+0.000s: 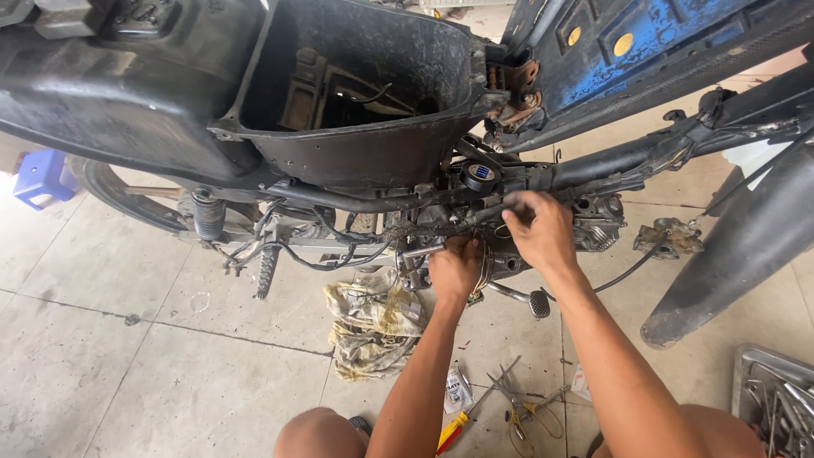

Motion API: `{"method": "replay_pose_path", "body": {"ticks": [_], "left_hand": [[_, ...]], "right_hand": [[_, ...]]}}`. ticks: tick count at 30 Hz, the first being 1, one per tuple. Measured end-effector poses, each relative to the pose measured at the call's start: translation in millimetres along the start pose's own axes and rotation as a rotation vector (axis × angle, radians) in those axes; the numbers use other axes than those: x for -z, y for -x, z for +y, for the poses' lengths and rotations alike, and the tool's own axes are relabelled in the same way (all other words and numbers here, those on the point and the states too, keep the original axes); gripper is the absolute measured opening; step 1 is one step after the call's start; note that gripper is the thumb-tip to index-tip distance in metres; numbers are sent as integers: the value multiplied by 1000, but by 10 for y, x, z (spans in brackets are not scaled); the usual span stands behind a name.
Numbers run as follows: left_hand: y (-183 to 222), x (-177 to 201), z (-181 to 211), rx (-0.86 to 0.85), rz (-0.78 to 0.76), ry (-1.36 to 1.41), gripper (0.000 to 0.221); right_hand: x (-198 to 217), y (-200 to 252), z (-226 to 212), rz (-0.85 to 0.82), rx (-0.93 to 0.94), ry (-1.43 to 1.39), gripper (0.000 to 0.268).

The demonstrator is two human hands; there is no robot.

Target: Repairing and organizing the electrical wiring harness and connectors on a motorcycle

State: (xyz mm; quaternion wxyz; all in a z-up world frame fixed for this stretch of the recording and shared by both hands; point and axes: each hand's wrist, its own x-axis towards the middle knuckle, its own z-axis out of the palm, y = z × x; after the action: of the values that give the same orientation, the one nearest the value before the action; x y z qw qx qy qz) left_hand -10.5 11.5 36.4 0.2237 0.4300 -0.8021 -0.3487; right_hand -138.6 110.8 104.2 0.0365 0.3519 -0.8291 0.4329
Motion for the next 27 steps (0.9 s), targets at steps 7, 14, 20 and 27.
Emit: {"method": "replay_pose_path", "body": {"ticks": [7, 14, 20, 27], "left_hand": [[160, 281, 217, -71, -44, -150, 32], [219, 260, 183, -146, -30, -337, 28], [444, 636, 668, -703, 502, -243, 15], [661, 714, 945, -868, 62, -204, 28]], "right_hand": [[89, -173, -608, -154, -67, 85, 50], [-152, -345, -93, -61, 29, 37, 37], [672, -255, -386, -321, 79, -52, 41], [1449, 154, -304, -676, 18, 312, 43]]}}
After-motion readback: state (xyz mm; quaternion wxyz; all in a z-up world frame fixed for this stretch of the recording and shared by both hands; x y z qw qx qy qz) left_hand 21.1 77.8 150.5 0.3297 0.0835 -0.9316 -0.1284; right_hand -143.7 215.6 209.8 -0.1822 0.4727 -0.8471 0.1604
